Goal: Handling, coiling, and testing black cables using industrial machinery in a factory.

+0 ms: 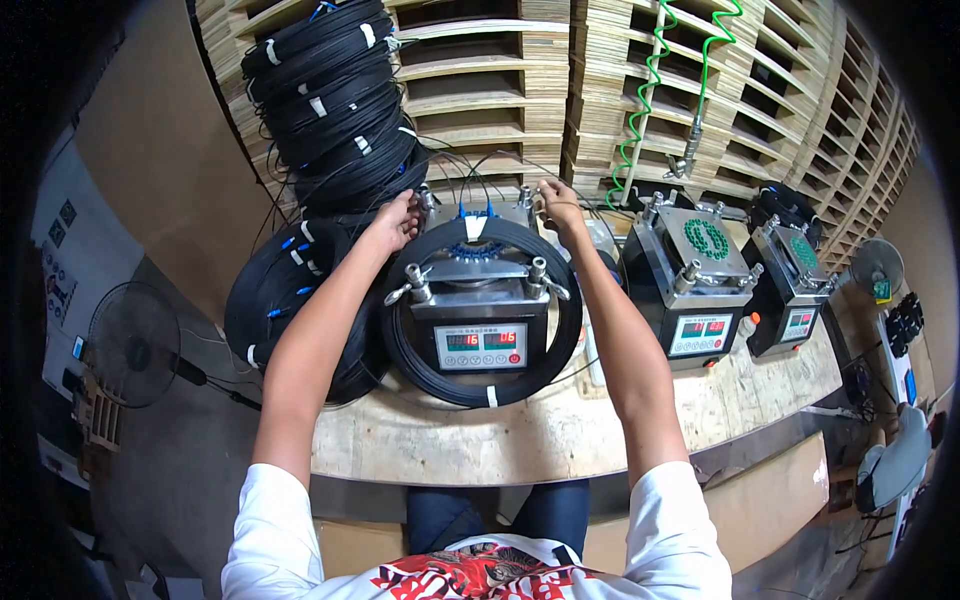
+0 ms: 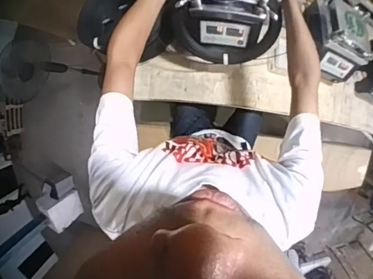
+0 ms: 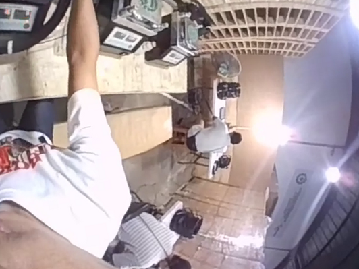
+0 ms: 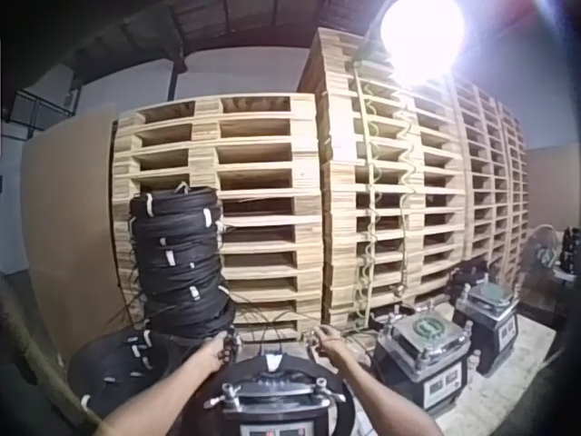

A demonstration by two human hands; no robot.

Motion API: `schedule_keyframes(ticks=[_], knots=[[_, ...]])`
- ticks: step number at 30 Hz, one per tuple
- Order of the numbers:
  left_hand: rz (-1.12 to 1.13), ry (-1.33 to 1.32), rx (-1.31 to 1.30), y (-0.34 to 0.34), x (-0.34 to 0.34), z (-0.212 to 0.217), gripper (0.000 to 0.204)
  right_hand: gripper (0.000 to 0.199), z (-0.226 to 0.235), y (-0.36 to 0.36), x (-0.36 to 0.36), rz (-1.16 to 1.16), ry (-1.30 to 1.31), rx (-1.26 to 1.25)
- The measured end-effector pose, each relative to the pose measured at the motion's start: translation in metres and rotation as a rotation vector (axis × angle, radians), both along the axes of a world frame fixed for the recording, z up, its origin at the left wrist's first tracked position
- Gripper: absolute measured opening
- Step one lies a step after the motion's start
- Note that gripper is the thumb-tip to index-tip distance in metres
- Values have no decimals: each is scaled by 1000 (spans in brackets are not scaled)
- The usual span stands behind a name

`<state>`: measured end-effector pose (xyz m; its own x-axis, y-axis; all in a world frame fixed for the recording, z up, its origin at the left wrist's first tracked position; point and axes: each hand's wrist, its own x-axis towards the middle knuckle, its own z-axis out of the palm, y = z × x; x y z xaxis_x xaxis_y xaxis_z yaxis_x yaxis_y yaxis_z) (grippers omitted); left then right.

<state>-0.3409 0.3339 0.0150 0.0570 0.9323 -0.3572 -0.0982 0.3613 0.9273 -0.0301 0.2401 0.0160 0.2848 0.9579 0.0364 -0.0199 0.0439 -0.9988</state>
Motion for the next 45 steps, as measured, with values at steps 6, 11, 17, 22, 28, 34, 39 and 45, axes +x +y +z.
schedule_keyframes(ticks=[6, 11, 17, 22, 28, 34, 39, 45], knots=[[19, -9, 5, 23, 15, -8, 25, 29, -9, 22, 21, 183, 150, -127], [-39, -417, 178, 19, 5, -27, 20, 29, -17, 32, 16, 206, 225, -88], [110, 35, 208, -10, 31, 8, 61, 35, -6, 42, 11, -152, -448, -147], [-73, 141, 170, -44, 13, 31, 92, 56, 15, 4, -33, -33, -746, -95], [-8, 554, 545, -73, 48, 37, 74, 64, 28, -11, -37, -34, -761, -13], [-38, 691, 545, -105, 63, 53, 77, 69, 25, -29, -41, -203, -698, -51], [-22, 770, 455, -105, 51, 59, 79, 67, 44, -45, -64, -203, -757, -100], [-3, 868, 369, -113, 64, 64, 80, 61, 26, -30, -41, -161, -678, 39]])
